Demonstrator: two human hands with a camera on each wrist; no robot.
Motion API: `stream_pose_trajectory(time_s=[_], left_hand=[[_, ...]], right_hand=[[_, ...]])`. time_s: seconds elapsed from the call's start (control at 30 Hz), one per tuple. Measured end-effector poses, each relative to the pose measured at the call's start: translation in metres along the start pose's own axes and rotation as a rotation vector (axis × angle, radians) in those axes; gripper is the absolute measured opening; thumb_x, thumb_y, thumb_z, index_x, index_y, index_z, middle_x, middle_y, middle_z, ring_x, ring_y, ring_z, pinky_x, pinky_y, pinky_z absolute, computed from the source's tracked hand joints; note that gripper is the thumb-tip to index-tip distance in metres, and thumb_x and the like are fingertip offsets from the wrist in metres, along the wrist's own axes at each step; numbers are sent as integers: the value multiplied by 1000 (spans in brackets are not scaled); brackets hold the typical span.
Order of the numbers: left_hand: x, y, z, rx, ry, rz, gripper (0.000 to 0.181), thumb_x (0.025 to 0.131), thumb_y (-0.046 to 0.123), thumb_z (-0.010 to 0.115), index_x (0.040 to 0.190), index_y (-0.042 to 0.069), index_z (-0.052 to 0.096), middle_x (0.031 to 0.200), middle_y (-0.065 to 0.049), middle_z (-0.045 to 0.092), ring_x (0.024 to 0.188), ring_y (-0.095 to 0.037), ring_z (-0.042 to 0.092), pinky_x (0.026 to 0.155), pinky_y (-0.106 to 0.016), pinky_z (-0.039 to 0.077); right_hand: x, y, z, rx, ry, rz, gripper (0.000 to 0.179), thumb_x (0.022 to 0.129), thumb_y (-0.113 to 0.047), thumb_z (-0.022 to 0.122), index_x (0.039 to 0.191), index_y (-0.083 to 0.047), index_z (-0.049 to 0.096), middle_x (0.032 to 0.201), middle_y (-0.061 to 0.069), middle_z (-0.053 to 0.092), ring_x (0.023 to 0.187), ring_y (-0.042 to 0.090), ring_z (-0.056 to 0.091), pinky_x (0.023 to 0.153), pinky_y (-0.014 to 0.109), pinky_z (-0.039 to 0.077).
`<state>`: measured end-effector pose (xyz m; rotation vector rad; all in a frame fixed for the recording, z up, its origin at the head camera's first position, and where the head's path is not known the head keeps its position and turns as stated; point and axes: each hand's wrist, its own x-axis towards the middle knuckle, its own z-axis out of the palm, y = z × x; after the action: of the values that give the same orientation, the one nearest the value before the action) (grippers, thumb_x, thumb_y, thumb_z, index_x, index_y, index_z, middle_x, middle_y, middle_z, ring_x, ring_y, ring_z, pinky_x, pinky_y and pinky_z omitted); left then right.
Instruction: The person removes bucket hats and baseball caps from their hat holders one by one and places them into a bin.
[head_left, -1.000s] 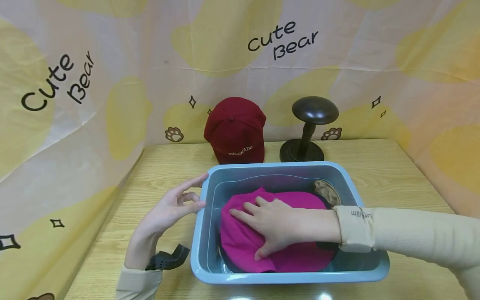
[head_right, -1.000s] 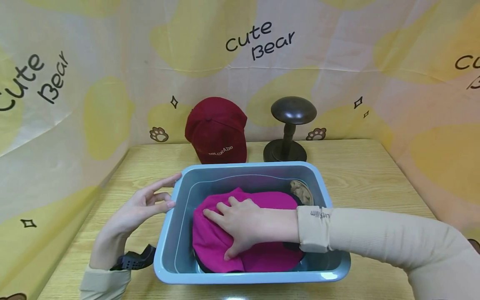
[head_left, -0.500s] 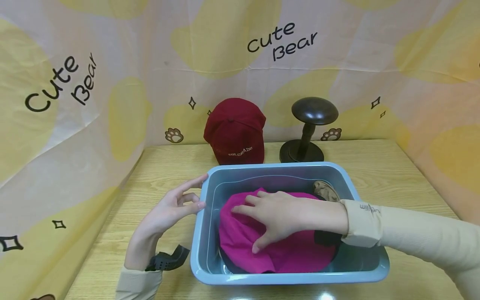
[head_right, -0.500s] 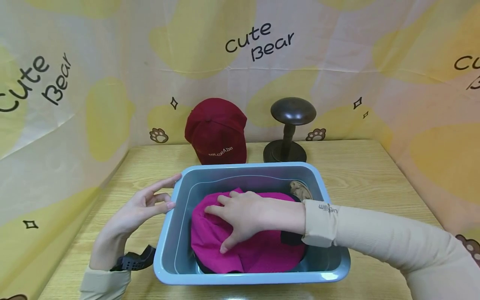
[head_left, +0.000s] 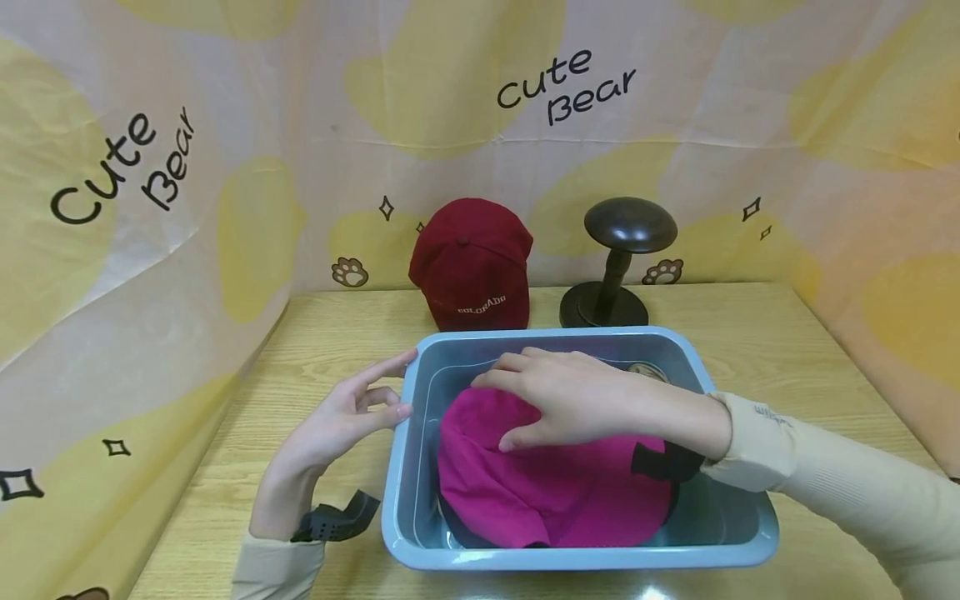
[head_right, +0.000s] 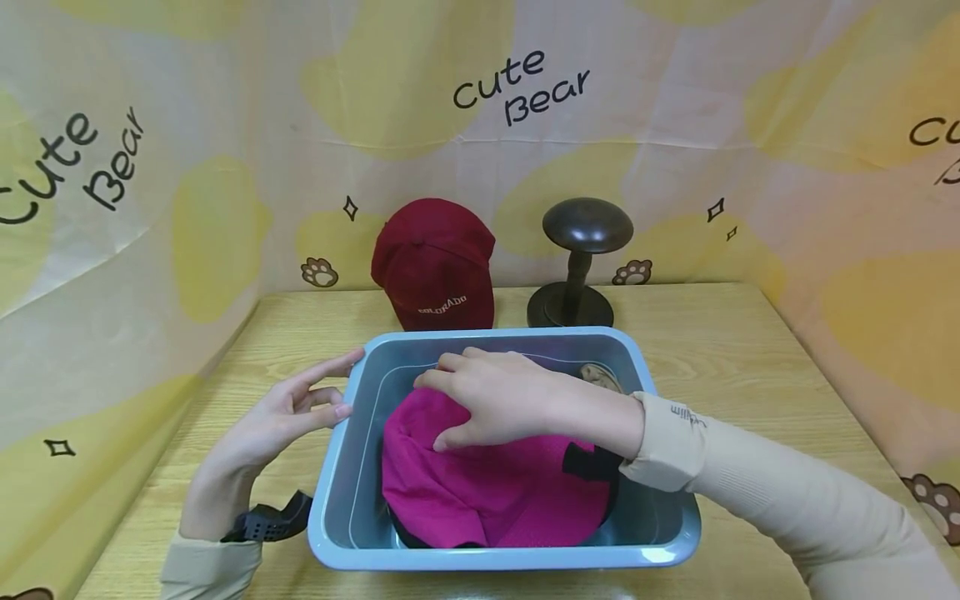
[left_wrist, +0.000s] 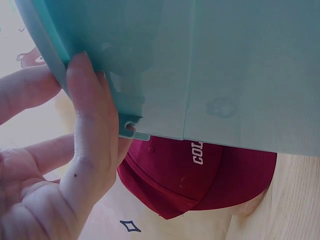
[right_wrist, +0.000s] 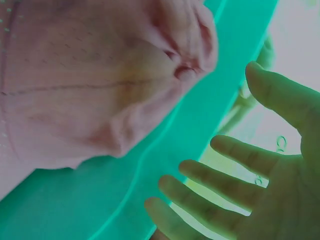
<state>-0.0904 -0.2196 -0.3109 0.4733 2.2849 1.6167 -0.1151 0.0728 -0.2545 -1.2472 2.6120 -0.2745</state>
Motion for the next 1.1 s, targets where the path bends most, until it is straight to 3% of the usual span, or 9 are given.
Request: stream_pose_trajectory(time_s=[0.23, 0.53, 0.9, 1.1], left_hand=[[-1, 0, 0, 6, -4, 11, 62, 93, 11, 61, 149, 15, 35, 140, -14, 41, 85, -13, 65, 87, -34, 48], [-2, 0, 0, 0, 2, 1, 62, 92, 13, 62, 149, 16, 36, 140, -13, 41, 85, -12, 65, 86, -32, 49], [-4, 2, 1, 5, 4, -7, 62, 92, 14, 62, 149, 18, 37, 138, -14, 41, 86, -12, 64, 87, -33, 49], [-4, 3, 2, 12, 7, -6, 62, 92, 15, 62, 149, 18, 37, 138, -14, 42, 86, -12, 64, 87, -34, 48]], right_hand=[[-6, 0, -13, 38, 87, -3, 62, 84, -46, 70, 139, -25, 50, 134, -4, 55, 123, 17, 54, 93, 38, 51], [-8, 3, -23, 55, 185, -13, 59, 85, -45, 69, 137, -24, 51, 127, -8, 56, 111, 12, 56, 85, 33, 51], [-2, 8, -36, 94, 317, -53, 58, 85, -38, 71, 137, -22, 52, 131, -4, 56, 116, 15, 57, 89, 37, 52], [2, 10, -40, 125, 344, -45, 54, 87, -35, 69, 137, -24, 51, 129, -7, 55, 113, 11, 54, 88, 33, 50]])
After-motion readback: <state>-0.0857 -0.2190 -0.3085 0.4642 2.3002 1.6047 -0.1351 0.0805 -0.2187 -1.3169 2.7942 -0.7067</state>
